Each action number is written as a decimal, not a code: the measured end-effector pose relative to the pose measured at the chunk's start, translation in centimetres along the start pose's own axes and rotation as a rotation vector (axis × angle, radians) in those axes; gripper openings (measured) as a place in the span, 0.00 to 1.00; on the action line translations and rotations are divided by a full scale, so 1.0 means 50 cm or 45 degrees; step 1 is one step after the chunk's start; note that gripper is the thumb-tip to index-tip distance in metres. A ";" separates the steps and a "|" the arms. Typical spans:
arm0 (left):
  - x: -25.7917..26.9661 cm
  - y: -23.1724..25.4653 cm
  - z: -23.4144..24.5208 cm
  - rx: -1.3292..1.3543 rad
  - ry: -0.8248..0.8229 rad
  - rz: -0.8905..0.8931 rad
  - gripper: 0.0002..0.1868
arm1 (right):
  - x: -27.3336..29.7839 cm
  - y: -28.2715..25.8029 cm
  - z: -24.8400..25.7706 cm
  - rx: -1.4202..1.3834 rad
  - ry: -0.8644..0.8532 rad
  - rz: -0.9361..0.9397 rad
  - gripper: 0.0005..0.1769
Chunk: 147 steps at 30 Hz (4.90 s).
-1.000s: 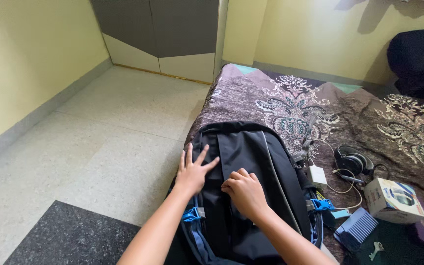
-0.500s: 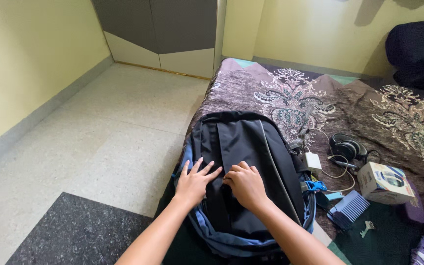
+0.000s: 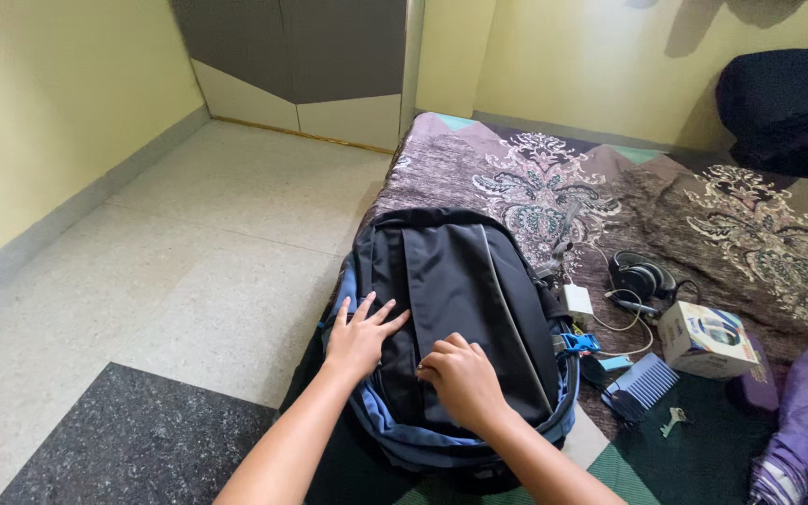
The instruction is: The person packs a backpack with daily essentials. They place a pink bottle, a pink tube, and a small box into the front pocket, then put a comb, headphones, and a charging cable into the main compartment.
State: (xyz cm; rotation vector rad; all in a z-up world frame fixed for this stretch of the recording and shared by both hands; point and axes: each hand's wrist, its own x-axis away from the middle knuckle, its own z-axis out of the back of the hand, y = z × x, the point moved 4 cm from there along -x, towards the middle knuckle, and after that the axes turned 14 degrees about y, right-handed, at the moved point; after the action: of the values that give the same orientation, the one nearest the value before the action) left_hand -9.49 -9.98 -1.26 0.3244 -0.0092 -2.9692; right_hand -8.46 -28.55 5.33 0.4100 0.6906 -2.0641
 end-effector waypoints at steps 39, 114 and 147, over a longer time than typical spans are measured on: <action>0.164 0.073 -0.003 0.478 0.067 0.349 0.34 | 0.042 0.041 -0.010 -0.144 0.195 -0.498 0.14; 0.077 0.398 0.061 0.363 0.134 -0.368 0.57 | 0.370 0.361 0.056 -0.981 0.519 -1.340 0.38; 0.093 0.336 0.094 0.688 0.641 -0.230 0.21 | 0.202 0.519 0.043 -0.624 0.530 -1.249 0.24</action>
State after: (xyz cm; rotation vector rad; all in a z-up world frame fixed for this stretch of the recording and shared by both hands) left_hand -12.43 -27.37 2.70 1.1784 -0.7613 -2.9077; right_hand 7.71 -48.03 -6.50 0.2219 1.8888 -2.5758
